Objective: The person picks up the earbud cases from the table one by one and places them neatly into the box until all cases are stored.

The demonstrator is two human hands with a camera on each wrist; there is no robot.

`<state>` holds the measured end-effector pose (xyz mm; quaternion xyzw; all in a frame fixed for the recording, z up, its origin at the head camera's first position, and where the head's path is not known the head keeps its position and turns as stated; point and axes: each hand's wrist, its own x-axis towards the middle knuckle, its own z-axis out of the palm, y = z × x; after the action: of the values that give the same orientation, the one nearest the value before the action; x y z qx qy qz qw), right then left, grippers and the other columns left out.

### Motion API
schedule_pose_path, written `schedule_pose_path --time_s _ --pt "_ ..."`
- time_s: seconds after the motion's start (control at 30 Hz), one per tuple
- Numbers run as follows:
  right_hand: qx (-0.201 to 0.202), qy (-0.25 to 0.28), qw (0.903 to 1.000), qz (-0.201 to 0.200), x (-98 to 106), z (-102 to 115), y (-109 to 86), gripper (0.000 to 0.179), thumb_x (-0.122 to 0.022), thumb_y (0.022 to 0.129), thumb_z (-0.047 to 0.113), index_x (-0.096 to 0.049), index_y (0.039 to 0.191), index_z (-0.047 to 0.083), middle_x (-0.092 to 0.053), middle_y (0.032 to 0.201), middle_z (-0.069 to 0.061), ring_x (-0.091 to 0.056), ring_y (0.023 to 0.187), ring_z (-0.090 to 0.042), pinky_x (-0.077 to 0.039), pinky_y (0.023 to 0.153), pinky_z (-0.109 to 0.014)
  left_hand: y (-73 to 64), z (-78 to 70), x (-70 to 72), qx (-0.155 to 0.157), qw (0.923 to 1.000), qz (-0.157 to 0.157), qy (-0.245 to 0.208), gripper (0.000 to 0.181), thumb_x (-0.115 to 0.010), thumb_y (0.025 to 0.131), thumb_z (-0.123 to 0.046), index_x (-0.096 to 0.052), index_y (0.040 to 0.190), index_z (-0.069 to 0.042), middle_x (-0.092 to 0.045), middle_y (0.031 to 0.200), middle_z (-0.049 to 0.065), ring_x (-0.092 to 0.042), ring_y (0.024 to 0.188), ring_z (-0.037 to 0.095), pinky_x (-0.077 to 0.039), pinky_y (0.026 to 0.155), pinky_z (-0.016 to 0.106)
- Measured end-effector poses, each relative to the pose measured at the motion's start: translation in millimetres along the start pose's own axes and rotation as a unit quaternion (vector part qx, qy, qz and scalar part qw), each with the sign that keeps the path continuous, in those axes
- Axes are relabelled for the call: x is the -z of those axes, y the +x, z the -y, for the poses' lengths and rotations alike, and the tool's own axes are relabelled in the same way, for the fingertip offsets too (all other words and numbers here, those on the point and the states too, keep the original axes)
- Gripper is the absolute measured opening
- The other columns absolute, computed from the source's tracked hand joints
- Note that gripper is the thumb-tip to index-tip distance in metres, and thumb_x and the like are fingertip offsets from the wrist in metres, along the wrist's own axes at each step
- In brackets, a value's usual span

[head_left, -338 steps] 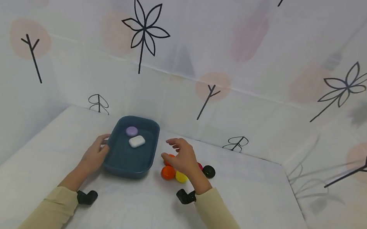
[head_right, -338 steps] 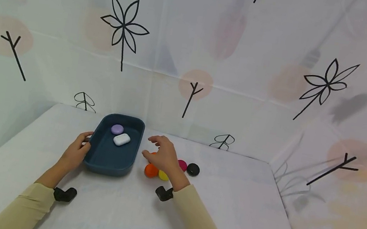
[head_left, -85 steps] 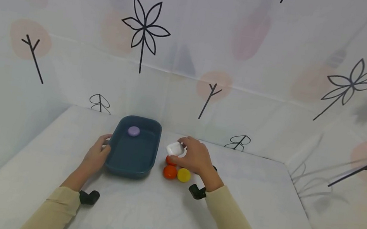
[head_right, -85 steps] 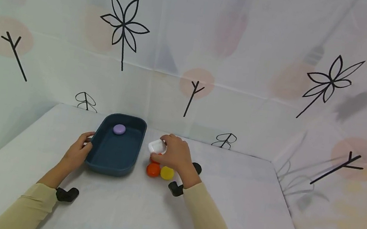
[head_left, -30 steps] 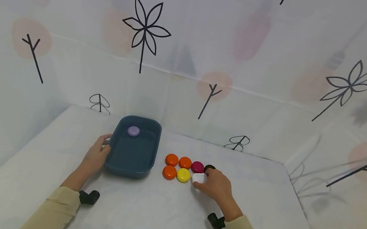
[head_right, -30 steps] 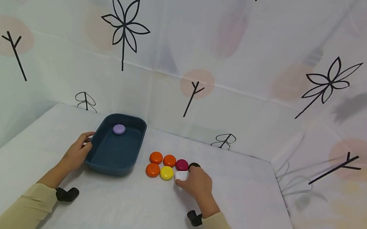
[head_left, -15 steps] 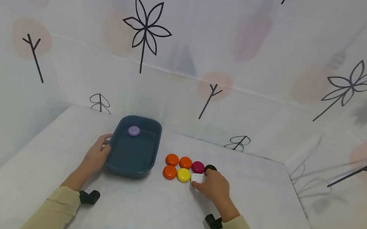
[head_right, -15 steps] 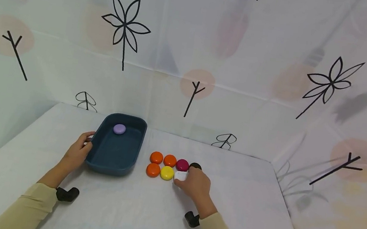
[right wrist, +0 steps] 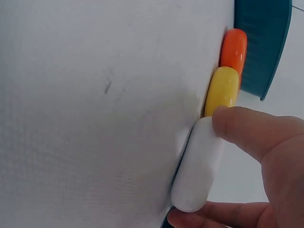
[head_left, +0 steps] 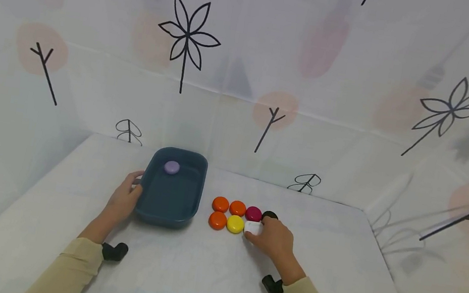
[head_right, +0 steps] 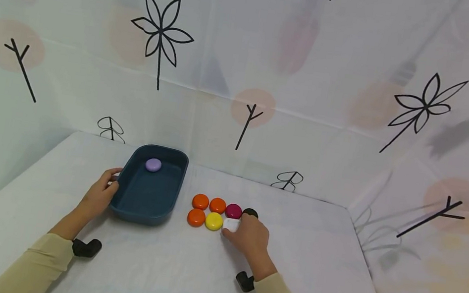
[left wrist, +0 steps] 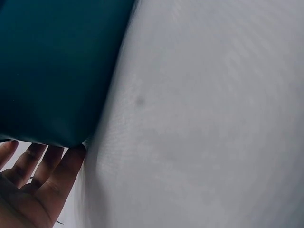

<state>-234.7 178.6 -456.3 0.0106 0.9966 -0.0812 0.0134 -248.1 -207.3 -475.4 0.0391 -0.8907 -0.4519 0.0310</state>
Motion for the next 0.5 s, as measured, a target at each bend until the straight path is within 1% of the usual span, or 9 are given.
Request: schedule_pose_path --time_s 0.13,0.27,0.4,0.5 --pt "0.006 -0.013 0.9999 -0.006 -1.8 -1.3 -0.1 0.064 -0.068 0.057 0.058 -0.06 0.098 0.009 -0.06 0.077 -0.003 -0.048 0.058 -0.016 -0.044 0.048 -0.027 -0.6 -1.1 1.2 -0.004 1.0 0.001 0.004 0.049 -0.022 0.091 -0.03 -0.017 0.139 -0.018 -0.036 0.135 0.015 -0.04 0.118 0.035 -0.035 0.095 0.051" --pt "0.012 -0.015 0.9997 -0.015 -3.2 -2.6 1.1 0.062 -0.067 0.058 0.059 -0.06 0.096 0.01 -0.059 0.075 -0.002 -0.047 0.058 -0.015 -0.043 0.046 -0.025 -1.4 -2.6 1.8 -0.005 1.0 0.001 0.003 0.049 -0.023 0.092 -0.028 -0.017 0.139 -0.018 -0.036 0.135 0.015 -0.04 0.118 0.036 -0.035 0.095 0.051" --pt "0.013 -0.009 0.9995 -0.027 -1.5 -2.0 2.0 0.058 -0.066 0.062 0.056 -0.06 0.098 0.011 -0.06 0.079 -0.002 -0.048 0.061 -0.016 -0.044 0.047 -0.026 -1.2 -2.5 1.0 -0.004 1.0 0.001 0.003 0.048 -0.022 0.092 -0.028 -0.017 0.139 -0.018 -0.036 0.135 0.016 -0.04 0.118 0.036 -0.035 0.094 0.051" --pt "0.018 0.006 0.999 -0.04 0.6 -0.7 2.5 0.053 -0.065 0.065 0.05 -0.06 0.1 0.011 -0.059 0.08 -0.002 -0.048 0.063 -0.016 -0.044 0.047 -0.025 -0.6 -1.9 0.5 -0.002 1.0 0.002 0.004 0.048 -0.022 0.092 -0.028 -0.017 0.139 -0.018 -0.035 0.135 0.016 -0.039 0.119 0.036 -0.035 0.095 0.052"
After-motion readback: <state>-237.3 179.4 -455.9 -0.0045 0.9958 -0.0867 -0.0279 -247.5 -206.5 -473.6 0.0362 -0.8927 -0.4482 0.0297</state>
